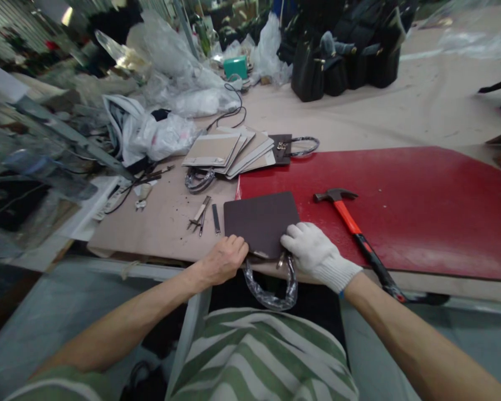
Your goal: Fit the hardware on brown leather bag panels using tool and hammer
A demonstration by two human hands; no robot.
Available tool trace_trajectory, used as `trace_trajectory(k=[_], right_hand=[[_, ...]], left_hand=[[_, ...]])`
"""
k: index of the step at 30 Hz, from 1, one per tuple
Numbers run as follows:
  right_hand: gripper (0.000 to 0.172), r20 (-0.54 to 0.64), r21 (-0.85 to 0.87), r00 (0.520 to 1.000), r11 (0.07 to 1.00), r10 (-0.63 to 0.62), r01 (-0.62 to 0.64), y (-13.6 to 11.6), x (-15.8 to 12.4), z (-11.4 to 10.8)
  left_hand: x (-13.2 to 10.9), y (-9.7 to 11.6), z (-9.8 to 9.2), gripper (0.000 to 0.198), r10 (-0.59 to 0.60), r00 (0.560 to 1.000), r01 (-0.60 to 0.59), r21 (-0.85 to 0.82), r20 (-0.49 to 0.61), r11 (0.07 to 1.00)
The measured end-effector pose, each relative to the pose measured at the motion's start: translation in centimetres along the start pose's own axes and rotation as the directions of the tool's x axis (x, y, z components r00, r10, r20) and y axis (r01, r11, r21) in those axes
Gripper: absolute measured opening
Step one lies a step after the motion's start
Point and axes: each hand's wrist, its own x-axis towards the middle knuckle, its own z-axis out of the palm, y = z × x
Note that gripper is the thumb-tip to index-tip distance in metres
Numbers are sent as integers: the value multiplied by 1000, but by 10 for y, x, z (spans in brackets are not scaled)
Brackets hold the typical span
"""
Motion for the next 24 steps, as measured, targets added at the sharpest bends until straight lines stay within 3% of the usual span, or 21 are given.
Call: trace_trajectory(k=[2, 5, 7, 9, 13, 16, 19, 22, 24], right_hand=[[23, -27, 75, 999, 997, -26, 28, 6, -3, 1], [23, -65, 166, 995, 983, -71, 81, 12, -6, 4], [23, -89, 205, 993, 974, -79, 96, 14, -8, 7], [25, -132, 252, 988, 962, -73, 105, 13, -9, 10], [30, -252, 428, 966, 902, 51, 64, 6, -17, 14], [30, -257, 545, 950, 838, 177, -8, -4, -26, 13], [38, -248, 468, 932, 875, 264, -123, -19, -31, 16], [50, -271, 322, 929, 933, 253, -160, -34, -33, 23], [49, -312, 278, 911, 943, 271, -185, -41, -32, 28]], left_hand=[[-7, -9, 9, 18, 58, 996, -62, -61, -61, 996], [-21, -24, 26, 29, 147, 954, -194, -167, -260, 967], [-28, -30, 37, 35, 154, 906, -250, -207, -395, 946], [-31, -29, 44, 39, 110, 883, -240, -236, -457, 942], [-30, -15, 49, 46, -14, 900, -135, -310, -436, 941], [-30, 0, 52, 42, -164, 868, -51, -412, -468, 910], [-32, 10, 55, 46, -341, 819, 46, -539, -462, 841], [-29, 10, 54, 56, -329, 850, 64, -539, -411, 840], [-24, 5, 51, 55, -278, 882, 45, -518, -381, 854]])
